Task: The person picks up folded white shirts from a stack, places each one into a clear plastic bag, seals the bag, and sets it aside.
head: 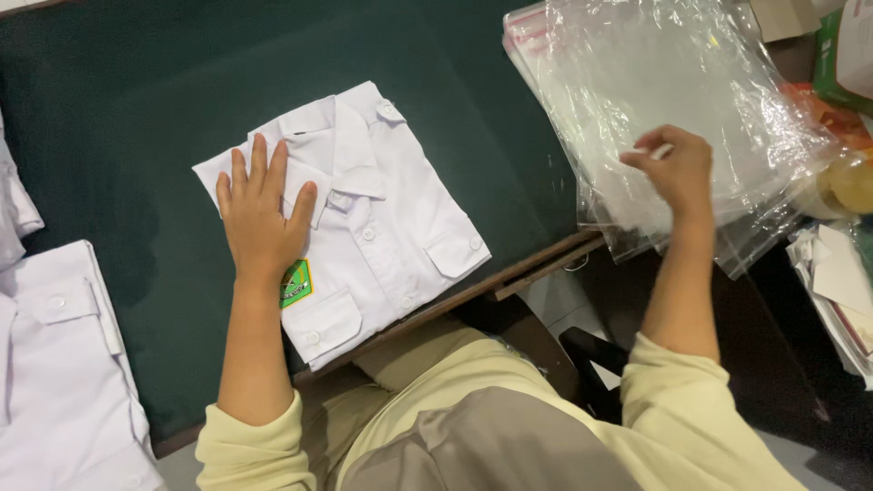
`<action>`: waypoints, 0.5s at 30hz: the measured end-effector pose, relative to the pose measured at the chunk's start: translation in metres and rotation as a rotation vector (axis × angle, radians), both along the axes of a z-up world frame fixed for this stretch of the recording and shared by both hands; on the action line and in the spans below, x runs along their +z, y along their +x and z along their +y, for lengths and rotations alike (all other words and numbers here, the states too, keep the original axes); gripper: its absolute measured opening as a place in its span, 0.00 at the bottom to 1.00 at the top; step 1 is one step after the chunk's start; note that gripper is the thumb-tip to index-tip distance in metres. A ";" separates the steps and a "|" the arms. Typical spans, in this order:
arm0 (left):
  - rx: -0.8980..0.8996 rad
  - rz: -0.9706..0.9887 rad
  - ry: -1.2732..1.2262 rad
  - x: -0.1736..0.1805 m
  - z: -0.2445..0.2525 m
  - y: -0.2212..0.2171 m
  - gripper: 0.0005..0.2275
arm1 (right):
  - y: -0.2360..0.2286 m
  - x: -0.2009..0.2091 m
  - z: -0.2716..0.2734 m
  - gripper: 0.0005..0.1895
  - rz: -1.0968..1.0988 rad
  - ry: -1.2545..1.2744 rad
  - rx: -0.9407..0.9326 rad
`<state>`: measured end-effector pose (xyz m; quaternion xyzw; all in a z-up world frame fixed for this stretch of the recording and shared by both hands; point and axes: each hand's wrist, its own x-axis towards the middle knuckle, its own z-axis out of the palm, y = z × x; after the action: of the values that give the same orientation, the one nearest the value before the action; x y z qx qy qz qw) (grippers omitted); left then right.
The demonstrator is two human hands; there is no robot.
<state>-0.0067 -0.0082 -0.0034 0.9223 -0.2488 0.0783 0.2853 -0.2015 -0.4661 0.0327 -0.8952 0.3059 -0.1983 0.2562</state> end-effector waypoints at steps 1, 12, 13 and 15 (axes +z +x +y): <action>-0.028 -0.019 -0.009 0.004 0.000 -0.002 0.26 | -0.005 0.003 -0.009 0.13 0.131 0.087 -0.030; -0.047 -0.055 -0.029 0.007 0.000 -0.003 0.24 | -0.016 0.005 -0.018 0.04 0.171 0.350 -0.132; -0.045 -0.037 -0.032 0.007 0.000 -0.003 0.24 | -0.019 0.000 -0.030 0.08 0.114 0.423 -0.202; -0.038 -0.021 -0.042 0.007 0.000 -0.003 0.24 | -0.019 -0.003 -0.050 0.12 0.057 0.490 -0.266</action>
<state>-0.0096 -0.0079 0.0037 0.9103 -0.2673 0.0878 0.3036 -0.2204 -0.5157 0.0293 -0.7637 0.4667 -0.1251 0.4281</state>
